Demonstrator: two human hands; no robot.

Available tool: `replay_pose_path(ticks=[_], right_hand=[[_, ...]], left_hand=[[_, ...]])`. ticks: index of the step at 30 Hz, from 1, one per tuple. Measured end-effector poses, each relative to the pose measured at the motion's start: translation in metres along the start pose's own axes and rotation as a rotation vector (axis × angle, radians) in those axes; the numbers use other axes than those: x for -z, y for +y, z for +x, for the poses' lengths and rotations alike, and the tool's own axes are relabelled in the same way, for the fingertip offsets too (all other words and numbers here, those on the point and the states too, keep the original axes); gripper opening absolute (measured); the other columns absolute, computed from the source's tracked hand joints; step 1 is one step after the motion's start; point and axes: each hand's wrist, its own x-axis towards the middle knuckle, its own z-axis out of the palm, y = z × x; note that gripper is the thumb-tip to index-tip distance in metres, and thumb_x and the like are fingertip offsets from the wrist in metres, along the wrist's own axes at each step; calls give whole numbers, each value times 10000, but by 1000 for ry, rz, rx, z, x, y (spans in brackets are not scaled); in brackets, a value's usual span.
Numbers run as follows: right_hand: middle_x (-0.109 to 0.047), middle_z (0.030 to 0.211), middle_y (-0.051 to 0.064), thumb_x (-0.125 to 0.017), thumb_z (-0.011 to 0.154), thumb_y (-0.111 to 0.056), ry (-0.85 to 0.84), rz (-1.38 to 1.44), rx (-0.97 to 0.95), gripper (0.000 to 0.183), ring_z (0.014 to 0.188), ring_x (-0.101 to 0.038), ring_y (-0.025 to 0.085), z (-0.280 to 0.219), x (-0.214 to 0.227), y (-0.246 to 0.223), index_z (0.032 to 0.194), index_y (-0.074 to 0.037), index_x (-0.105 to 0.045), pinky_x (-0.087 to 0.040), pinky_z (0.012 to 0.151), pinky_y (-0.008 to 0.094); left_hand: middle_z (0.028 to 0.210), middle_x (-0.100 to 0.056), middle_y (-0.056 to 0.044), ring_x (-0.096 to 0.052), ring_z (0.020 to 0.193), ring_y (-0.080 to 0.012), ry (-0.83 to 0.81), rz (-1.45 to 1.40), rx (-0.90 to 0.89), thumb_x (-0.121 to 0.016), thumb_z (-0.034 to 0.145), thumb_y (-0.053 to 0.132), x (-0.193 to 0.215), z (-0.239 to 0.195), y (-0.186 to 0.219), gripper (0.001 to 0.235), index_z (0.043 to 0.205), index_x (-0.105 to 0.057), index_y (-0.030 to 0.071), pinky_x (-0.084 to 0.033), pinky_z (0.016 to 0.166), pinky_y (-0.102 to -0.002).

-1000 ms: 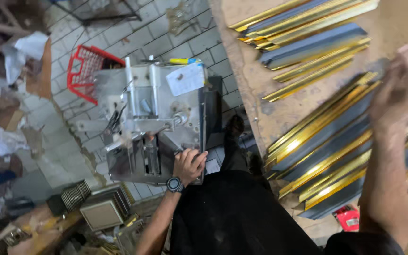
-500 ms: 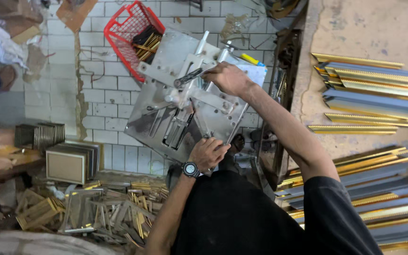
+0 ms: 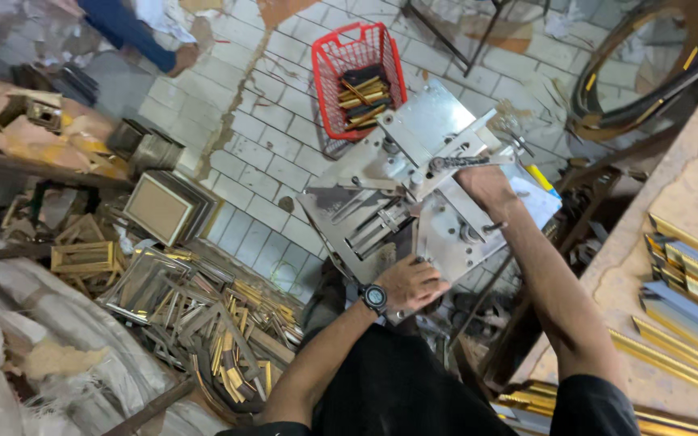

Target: The person assembles gold picture frames by cutting mitered corners on a frame joiner and joining the pieces into rectangular frames. They repeatedly cut frame pieces, assemble them into frames, and stack the finished frames on the workbench.

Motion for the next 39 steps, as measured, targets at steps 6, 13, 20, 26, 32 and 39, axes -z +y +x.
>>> replay_pose_path(ticks=[6, 13, 20, 26, 32, 39], right_hand=[[-667, 1039, 224, -612, 873, -74, 409, 51, -8, 180, 1039, -623, 393, -24, 25, -11, 1006, -14, -717, -514, 923, 484], [-623, 1192, 131, -617, 1052, -3, 999, 925, -438, 83, 984, -593, 235, -103, 93, -28, 1127, 12, -651, -494, 821, 362], [-699, 1177, 111, -653, 1045, 64, 1221, 1417, -478, 172, 1055, -670, 143, -208, 91, -120, 1200, -6, -621, -578, 988, 311], [-756, 1134, 156, -659, 1027, 59, 1146, 1278, -756, 301, 997, -681, 149, -204, 61, -268, 1292, -5, -531, -531, 923, 290], [-739, 1182, 151, -646, 1000, 52, 1284, 1250, -952, 284, 1143, -690, 194, -105, 43, -376, 1283, 28, -642, -528, 1040, 318], [-673, 1011, 178, -784, 867, 64, 1152, 318, -914, 249, 863, -640, 242, -29, 36, -390, 1104, 5, -737, -524, 741, 328]], left_hand=[[1039, -591, 13, -590, 971, -174, -40, 39, 38, -701, 957, 267, -6, -1, 0, 313, 1245, -599, 196, -441, 873, -397], [1057, -624, -31, -582, 956, -189, -33, -25, 26, -679, 995, 271, -1, 0, -3, 284, 1250, -677, 147, -438, 855, -389], [974, -617, -35, -608, 934, -215, 104, -210, -16, -762, 871, 142, 12, 1, -3, 346, 1214, -713, 142, -450, 851, -413], [1044, -672, -20, -642, 999, -233, 243, -449, 172, -751, 937, 99, 42, -38, -16, 251, 1171, -682, 155, -489, 890, -416], [1154, -666, -69, -623, 1117, -276, 107, -308, 178, -737, 927, 132, 117, -82, -114, 356, 1269, -640, 112, -454, 926, -453], [1471, -506, -98, -419, 1435, -314, -159, -121, 75, -681, 954, 418, 123, -89, -167, 651, 1491, -485, 107, -410, 987, -483]])
